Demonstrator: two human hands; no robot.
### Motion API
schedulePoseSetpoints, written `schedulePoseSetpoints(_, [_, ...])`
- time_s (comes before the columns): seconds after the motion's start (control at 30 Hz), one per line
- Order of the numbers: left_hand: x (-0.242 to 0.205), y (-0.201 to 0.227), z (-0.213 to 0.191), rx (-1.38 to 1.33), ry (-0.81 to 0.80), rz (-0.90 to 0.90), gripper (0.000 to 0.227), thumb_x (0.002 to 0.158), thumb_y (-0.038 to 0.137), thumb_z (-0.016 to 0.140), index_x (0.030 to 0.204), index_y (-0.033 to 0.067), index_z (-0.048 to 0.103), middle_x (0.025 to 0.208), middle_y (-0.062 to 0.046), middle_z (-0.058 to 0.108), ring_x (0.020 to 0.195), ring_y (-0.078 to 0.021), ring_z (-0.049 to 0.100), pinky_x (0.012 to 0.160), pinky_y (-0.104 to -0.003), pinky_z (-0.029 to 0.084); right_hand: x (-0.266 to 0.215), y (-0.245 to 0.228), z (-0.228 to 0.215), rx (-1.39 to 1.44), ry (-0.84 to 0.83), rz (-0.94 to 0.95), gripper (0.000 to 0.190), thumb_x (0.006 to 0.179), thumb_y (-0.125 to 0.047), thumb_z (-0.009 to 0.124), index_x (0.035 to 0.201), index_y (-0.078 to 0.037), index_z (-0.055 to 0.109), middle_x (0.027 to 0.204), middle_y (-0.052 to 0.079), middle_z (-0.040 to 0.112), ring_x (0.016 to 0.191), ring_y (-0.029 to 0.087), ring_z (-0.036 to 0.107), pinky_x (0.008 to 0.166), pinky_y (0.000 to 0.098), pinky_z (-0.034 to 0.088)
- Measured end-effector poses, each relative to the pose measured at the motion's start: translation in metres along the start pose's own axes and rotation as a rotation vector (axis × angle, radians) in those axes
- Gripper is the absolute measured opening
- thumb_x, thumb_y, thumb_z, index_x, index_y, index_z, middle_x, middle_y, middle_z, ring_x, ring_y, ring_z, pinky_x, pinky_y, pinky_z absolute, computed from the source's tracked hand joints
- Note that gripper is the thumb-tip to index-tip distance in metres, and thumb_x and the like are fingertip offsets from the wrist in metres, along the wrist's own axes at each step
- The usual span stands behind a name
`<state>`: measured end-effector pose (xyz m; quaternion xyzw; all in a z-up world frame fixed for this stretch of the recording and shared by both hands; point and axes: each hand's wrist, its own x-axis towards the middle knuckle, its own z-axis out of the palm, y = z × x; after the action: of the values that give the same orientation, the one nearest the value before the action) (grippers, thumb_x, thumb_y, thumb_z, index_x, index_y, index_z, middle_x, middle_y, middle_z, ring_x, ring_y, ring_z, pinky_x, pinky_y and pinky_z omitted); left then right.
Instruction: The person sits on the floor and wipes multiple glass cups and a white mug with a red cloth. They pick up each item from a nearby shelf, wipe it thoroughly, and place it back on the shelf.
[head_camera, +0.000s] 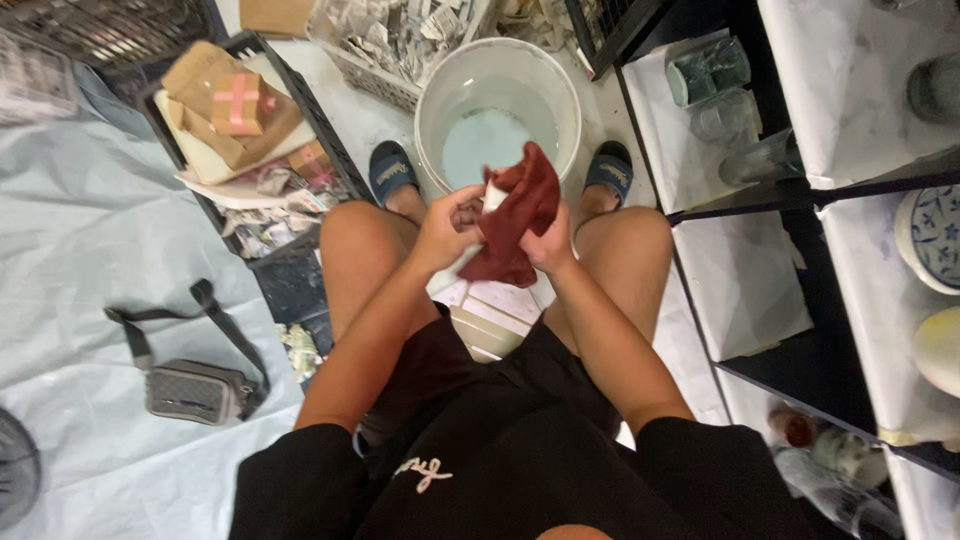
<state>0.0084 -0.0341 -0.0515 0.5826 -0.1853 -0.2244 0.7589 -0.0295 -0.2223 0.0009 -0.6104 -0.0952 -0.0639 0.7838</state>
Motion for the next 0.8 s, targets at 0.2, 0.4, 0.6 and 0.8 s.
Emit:
schedulePoseSetpoints(0.2, [-0.001, -0.042, -0.020, -0.522, -0.033, -0.435, 0.052, 0.099, 0.045, 0.052, 0.123, 0.0008, 0.066, 0.112, -0.013, 0.075, 0.100, -0.0182, 0.073, 0.090, -0.031, 0.058, 0.006, -0.002, -0.008, -0.371, -0.186, -0.219, 0.062, 0.097, -0.032, 0.070, 0.145, 0.004, 0.055, 0.132, 0.015, 0.070, 0.128, 0.026, 0.070, 0.114, 0.0422, 0.052])
schedulePoseSetpoints(0.4, [-0.008, -0.032, -0.010, -0.243, -0.058, -0.170, 0.058, 0.097, 0.034, 0.073, 0.136, -0.0068, 0.061, 0.115, -0.010, 0.068, 0.099, -0.0139, 0.066, 0.087, -0.031, 0.056, 0.000, 0.011, -0.011, 0.070, -0.130, -0.039, 0.076, 0.100, -0.044, 0.066, 0.152, 0.007, 0.045, 0.146, 0.018, 0.060, 0.132, 0.029, 0.061, 0.119, 0.0451, 0.046])
schedulePoseSetpoints(0.6, [-0.009, 0.037, 0.009, 0.362, -0.007, 0.204, 0.088, 0.071, 0.015, 0.093, 0.146, 0.0004, 0.050, 0.137, -0.012, 0.058, 0.111, -0.0172, 0.060, 0.092, -0.032, 0.054, -0.005, 0.026, -0.030, 0.283, -0.092, 0.104, 0.073, 0.108, -0.045, 0.052, 0.160, 0.001, 0.029, 0.159, 0.018, 0.047, 0.151, 0.029, 0.046, 0.131, 0.0441, 0.035])
schedulePoseSetpoints(0.8, [0.021, 0.081, 0.030, 0.776, -0.164, 0.371, 0.089, 0.066, 0.006, 0.090, 0.148, 0.0120, 0.055, 0.142, -0.010, 0.058, 0.132, -0.0288, 0.058, 0.111, -0.039, 0.050, -0.006, 0.035, -0.050, 0.511, -0.010, 0.318, 0.068, 0.107, -0.038, 0.044, 0.161, 0.002, 0.031, 0.158, 0.017, 0.048, 0.148, 0.028, 0.046, 0.127, 0.0405, 0.034])
